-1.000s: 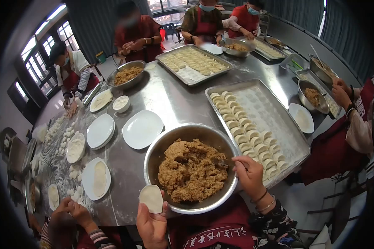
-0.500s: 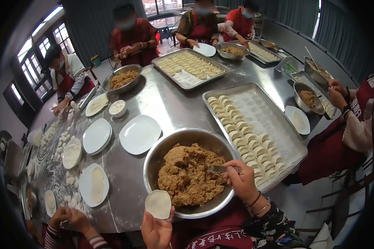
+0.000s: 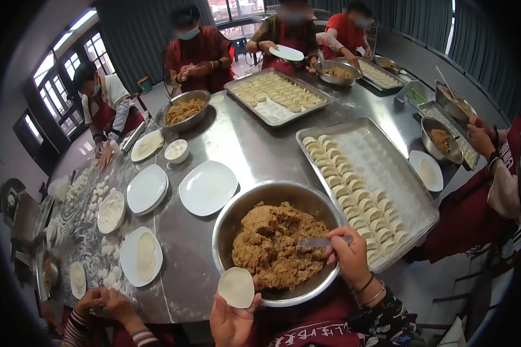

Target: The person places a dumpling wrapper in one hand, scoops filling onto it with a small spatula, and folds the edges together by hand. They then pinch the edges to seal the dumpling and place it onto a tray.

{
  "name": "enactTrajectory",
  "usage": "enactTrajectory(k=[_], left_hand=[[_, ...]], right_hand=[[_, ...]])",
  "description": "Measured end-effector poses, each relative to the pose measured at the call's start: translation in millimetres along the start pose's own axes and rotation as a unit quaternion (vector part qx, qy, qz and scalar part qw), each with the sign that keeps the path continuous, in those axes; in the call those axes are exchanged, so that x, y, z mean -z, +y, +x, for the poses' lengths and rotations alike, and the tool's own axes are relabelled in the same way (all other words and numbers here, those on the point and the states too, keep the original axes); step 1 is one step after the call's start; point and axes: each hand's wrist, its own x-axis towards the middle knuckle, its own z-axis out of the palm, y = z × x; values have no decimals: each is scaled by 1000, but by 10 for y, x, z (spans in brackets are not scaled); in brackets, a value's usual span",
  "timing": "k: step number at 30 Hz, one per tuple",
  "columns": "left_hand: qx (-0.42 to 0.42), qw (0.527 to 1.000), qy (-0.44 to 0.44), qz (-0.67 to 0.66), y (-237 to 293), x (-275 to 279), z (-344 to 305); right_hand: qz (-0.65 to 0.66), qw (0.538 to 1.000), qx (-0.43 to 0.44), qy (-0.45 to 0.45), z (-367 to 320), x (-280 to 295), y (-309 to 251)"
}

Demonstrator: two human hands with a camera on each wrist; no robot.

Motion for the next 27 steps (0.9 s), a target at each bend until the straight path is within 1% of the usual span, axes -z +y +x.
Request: enactTrajectory(k=[5, 7, 8, 9, 10, 11, 13, 14, 15, 16, 17, 18, 19, 20, 21, 22, 23, 24, 25, 26, 27], left_hand=[[3, 1000, 3, 9, -7, 0, 13], [3, 1000, 6, 16, -27, -38, 9], [10, 999, -9, 37, -33, -77, 12], [15, 998, -23, 59, -34, -119, 17], [9, 998, -24, 59, -38, -173, 22], [11, 997, -23, 73, -48, -243, 32], [4, 996, -18, 87, -60, -364, 72], [23, 996, -37, 83, -67, -424, 106], [44, 994, -56, 80, -78, -485, 138], [54, 993, -70, 83, -91, -563, 160], [51, 993, -66, 82, -120, -603, 181], [59, 992, -83, 74, -158, -626, 202], [68, 990, -100, 66, -196, -659, 217], [69, 992, -93, 53, -224, -716, 218], [69, 992, -91, 53, -232, -738, 231], [78, 991, -110, 22, -245, -747, 236], [87, 988, -129, -9, -263, -744, 228], [88, 988, -128, -9, -287, -738, 219], [86, 991, -107, -3, -310, -732, 213], [86, 993, -86, 4, -324, -727, 212], [88, 992, -86, 7, -325, -725, 225]], right_hand=[[56, 998, -19, -12, 33, -31, -17], [142, 989, -37, -4, 35, -31, -61], [143, 989, -34, -6, 35, -15, -76], [185, 982, -36, -14, 23, 0, -80], [226, 973, -40, -24, 3, 8, -86], [226, 973, -40, -31, -33, 12, -123], [203, 979, 5, -26, -156, 19, -243], [165, 985, 34, -39, -223, 39, -290], [165, 985, 33, -47, -285, 69, -345], [56, 985, 136, -88, -348, 108, -396], [-54, 962, 237, -127, -375, 146, -417], [-175, 903, 362, -152, -363, 192, -420], [-174, 903, 361, -156, -360, 205, -425], [-227, 845, 442, -198, -363, 209, -427], [-276, 775, 517, -236, -361, 207, -431], [-314, 738, 537, -261, -377, 199, -455], [-312, 740, 534, -262, -410, 212, -433], [-332, 724, 545, -261, -448, 225, -400], [-352, 706, 557, -259, -477, 230, -368], [-351, 707, 563, -245, -512, 220, -334], [-350, 709, 562, -242, -513, 222, -329]])
